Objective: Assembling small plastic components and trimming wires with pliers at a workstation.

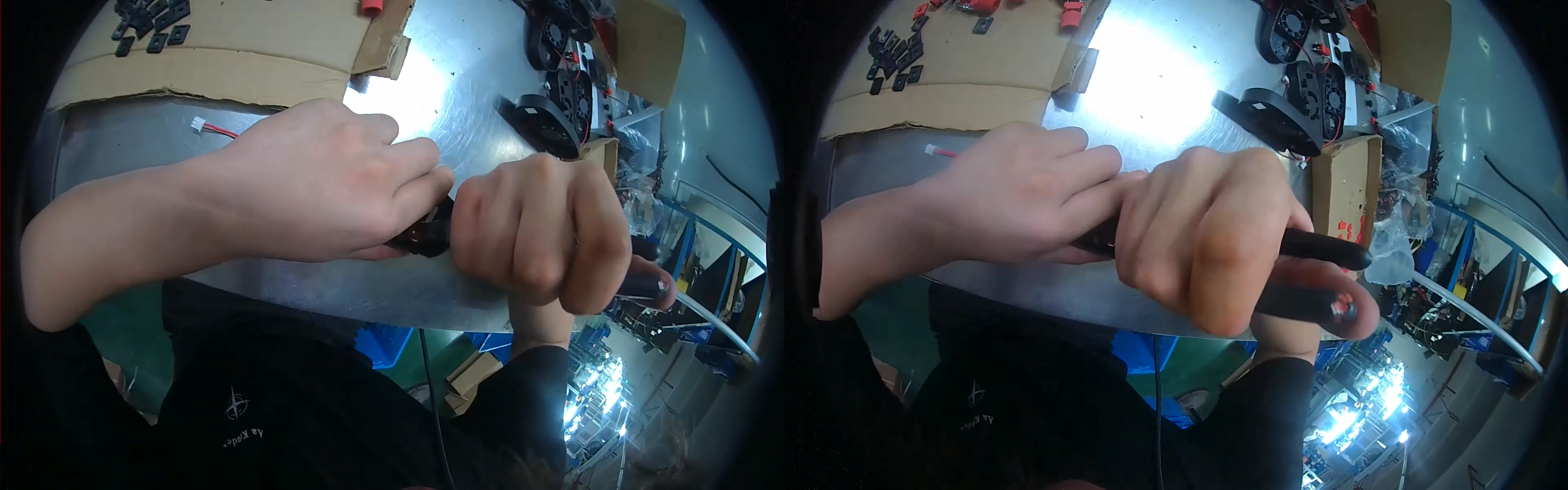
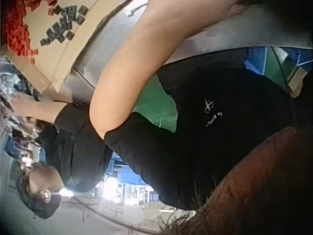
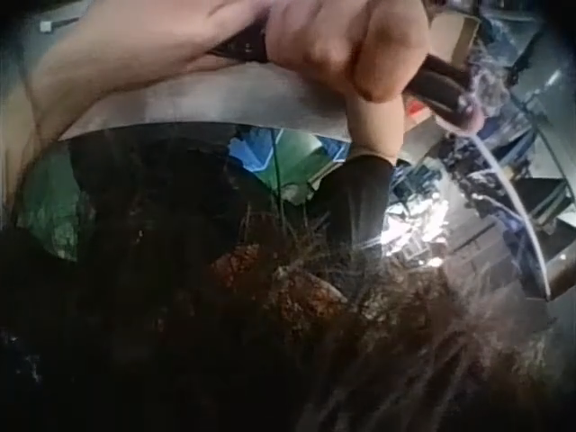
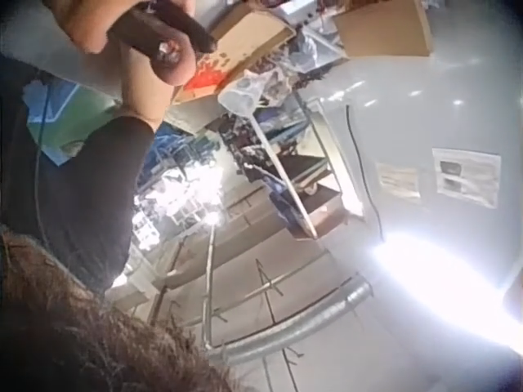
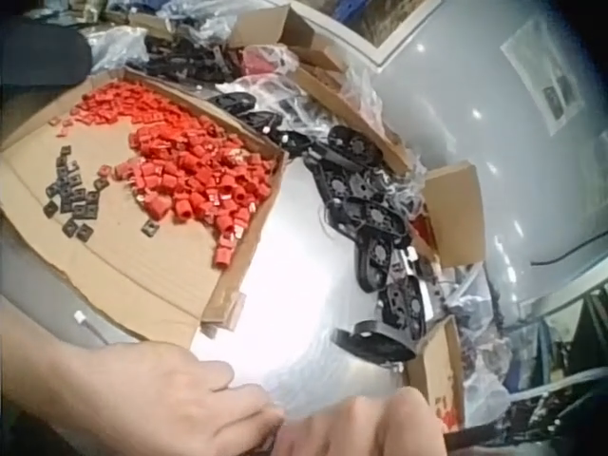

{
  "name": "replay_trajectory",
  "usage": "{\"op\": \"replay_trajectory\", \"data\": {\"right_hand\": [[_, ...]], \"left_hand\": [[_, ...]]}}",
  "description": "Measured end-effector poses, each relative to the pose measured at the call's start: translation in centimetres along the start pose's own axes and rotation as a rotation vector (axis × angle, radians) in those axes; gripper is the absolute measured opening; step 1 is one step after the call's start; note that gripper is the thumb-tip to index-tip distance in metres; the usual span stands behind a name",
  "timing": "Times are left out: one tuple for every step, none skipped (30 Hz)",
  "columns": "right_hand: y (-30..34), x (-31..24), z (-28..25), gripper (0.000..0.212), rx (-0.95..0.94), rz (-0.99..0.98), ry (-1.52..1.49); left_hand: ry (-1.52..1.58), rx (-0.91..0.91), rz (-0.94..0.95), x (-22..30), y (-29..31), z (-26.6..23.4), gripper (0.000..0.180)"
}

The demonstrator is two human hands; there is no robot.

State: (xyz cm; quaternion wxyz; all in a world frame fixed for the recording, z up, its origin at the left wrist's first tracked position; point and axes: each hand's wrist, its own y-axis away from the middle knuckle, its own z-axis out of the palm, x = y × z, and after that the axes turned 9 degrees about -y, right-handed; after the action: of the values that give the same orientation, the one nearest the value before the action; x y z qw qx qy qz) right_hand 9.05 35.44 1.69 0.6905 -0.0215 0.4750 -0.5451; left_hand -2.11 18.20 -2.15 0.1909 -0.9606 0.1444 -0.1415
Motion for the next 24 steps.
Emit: {"op": "replay_trajectory", "data": {"right_hand": [[-0.1, 0.2, 0.1, 0.059, 0.008, -0.01, -0.019], [-0.2, 0.3, 0.4, 0.06, 0.018, -0.02, -0.036], [-0.5, 0.4, 0.2, 0.06, -0.017, 0.003, -0.022], [-0.8, 0.5, 0.1, 0.061, -0.051, 0.027, -0.006], [-0.8, 0.7, 0.8, 0.062, 0.043, 0.044, 0.049], [-1.0, 0.8, 1.6, 0.062, 0.126, 0.023, 0.161], [-1.0, 0.9, 2.4, 0.063, 0.208, 0.001, 0.275], [-0.6, 0.3, 3.6, 0.065, 0.3, -0.009, 0.484], [0.3, -0.1, 4.3, 0.068, 0.4, -0.065, 0.576], [0.8, -0.2, 4.8, 0.071, 0.484, -0.122, 0.646], [1.0, -0.2, 6.0, 0.079, 0.564, -0.169, 0.688], [1.0, 0.1, 6.9, 0.079, 0.561, -0.166, 0.7], [1.1, 0.7, 7.6, 0.081, 0.65, -0.22, 0.795], [1.1, 1.2, 7.9, 0.084, 0.739, -0.275, 0.888], [0.9, 1.6, 8.2, 0.086, 0.764, -0.288, 0.883], [0.8, 2.1, 8.4, 0.086, 0.762, -0.287, 0.892], [0.7, 2.6, 8.6, 0.087, 0.836, -0.273, 0.879], [0.6, 2.8, 8.7, 0.088, 0.91, -0.256, 0.86], [0.5, 2.9, 9.0, 0.087, 0.971, -0.218, 0.811], [0.6, 3.2, 9.0, 0.087, 0.97, -0.213, 0.815], [0.8, 3.5, 8.8, 0.086, 0.956, -0.248, 0.833], [0.8, 3.8, 8.8, 0.085, 0.941, -0.283, 0.852], [0.6, 4.1, 9.0, 0.084, 0.953, -0.291, 0.886], [0.5, 4.1, 9.2, 0.084, 0.949, -0.285, 0.891]], "left_hand": [[0.001, -0.003, 0.001, 0.0, -0.1, -0.2, 0.047], [0.045, -0.029, 0.009, 0.0, -0.2, -0.4, 0.045], [0.079, -0.067, 0.001, 0.0, 0.0, -0.5, 0.043], [0.071, -0.08, -0.01, 0.0, 0.2, -0.4, 0.043], [-0.003, -0.083, -0.019, 0.0, 0.5, -0.3, 0.045], [-0.067, -0.059, 0.001, 0.0, 0.3, -0.3, 0.047], [-0.066, -0.043, 0.02, 0.2, 0.1, -0.3, 0.047], [0.02, 0.015, -0.021, 0.5, -0.1, -0.3, 0.045], [0.104, 0.064, -0.064, 0.7, -0.3, 0.1, 0.043], [0.091, 0.066, -0.071, 0.9, -0.2, 0.2, 0.043], [-0.04, 0.07, -0.08, 1.2, 0.1, 0.2, 0.04], [-0.163, 0.082, -0.076, 1.6, 0.1, 0.2, 0.037], [-0.165, 0.092, -0.072, 1.9, 0.2, 0.2, 0.037], [-0.205, 0.098, -0.078, 2.3, 0.3, 0.2, 0.035], [-0.244, 0.104, -0.082, 2.6, 0.4, 0.2, 0.034], [-0.245, 0.111, -0.077, 2.6, 0.5, 0.3, 0.034], [-0.273, 0.154, -0.07, 2.6, 0.5, 0.5, 0.033], [-0.3, 0.195, -0.067, 2.5, 0.5, 0.6, 0.033], [-0.299, 0.2, -0.068, 2.5, 0.5, 0.8, 0.033], [-0.322, 0.219, -0.064, 2.5, 0.4, 1.0, 0.031], [-0.346, 0.238, -0.062, 2.5, 0.4, 1.0, 0.03], [-0.346, 0.244, -0.065, 2.5, 0.4, 1.0, 0.03], [-0.359, 0.248, -0.061, 2.6, 0.5, 1.0, 0.028], [-0.372, 0.254, -0.057, 2.5, 0.5, 1.0, 0.025]]}}
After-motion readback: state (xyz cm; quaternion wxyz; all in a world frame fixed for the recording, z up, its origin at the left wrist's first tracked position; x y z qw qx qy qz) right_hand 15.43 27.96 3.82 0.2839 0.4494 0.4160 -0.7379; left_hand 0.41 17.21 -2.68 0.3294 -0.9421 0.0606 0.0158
